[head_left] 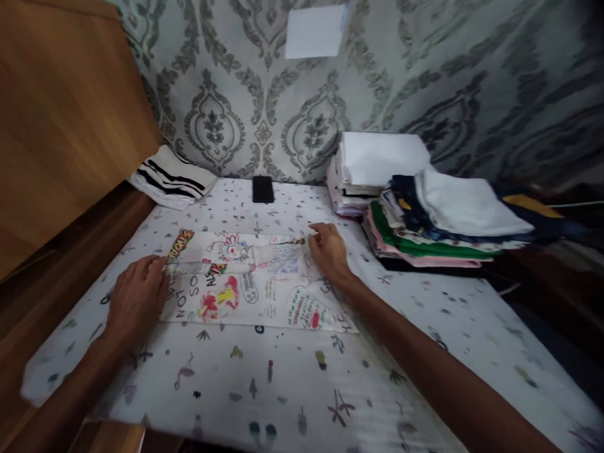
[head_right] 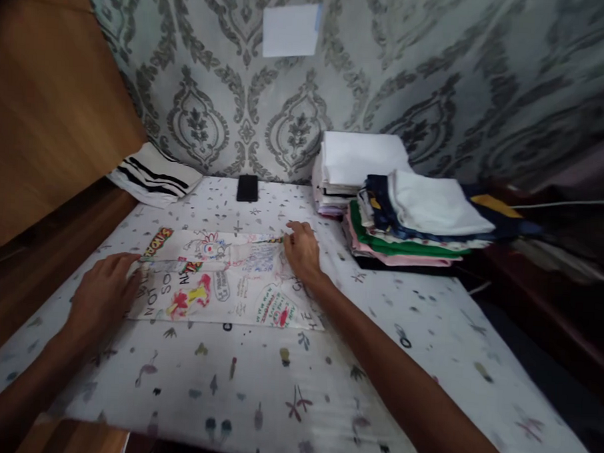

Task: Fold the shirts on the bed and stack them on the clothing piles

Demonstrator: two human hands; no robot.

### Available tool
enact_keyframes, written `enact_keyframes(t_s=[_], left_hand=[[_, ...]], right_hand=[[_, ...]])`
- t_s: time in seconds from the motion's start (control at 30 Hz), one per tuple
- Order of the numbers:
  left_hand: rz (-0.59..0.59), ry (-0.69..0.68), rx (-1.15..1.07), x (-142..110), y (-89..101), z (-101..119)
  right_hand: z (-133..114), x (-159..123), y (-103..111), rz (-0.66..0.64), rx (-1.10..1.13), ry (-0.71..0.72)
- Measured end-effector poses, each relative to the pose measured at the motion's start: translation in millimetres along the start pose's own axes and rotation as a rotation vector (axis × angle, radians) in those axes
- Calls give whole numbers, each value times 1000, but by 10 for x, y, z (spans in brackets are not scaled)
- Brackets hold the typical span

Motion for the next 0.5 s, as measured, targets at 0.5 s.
enact_keyframes(t_s=[0.5], left_hand=[[-215, -601, -536, 629, -245, 1992]], right_hand=[[59, -1554, 757, -130, 3, -183]])
Point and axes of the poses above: each hand's wrist, its own x-axis towards the middle knuckle, its own y-axis out of the back of the hand, z = x × y, the point moved 9 cm from there along x, towards the middle knuckle
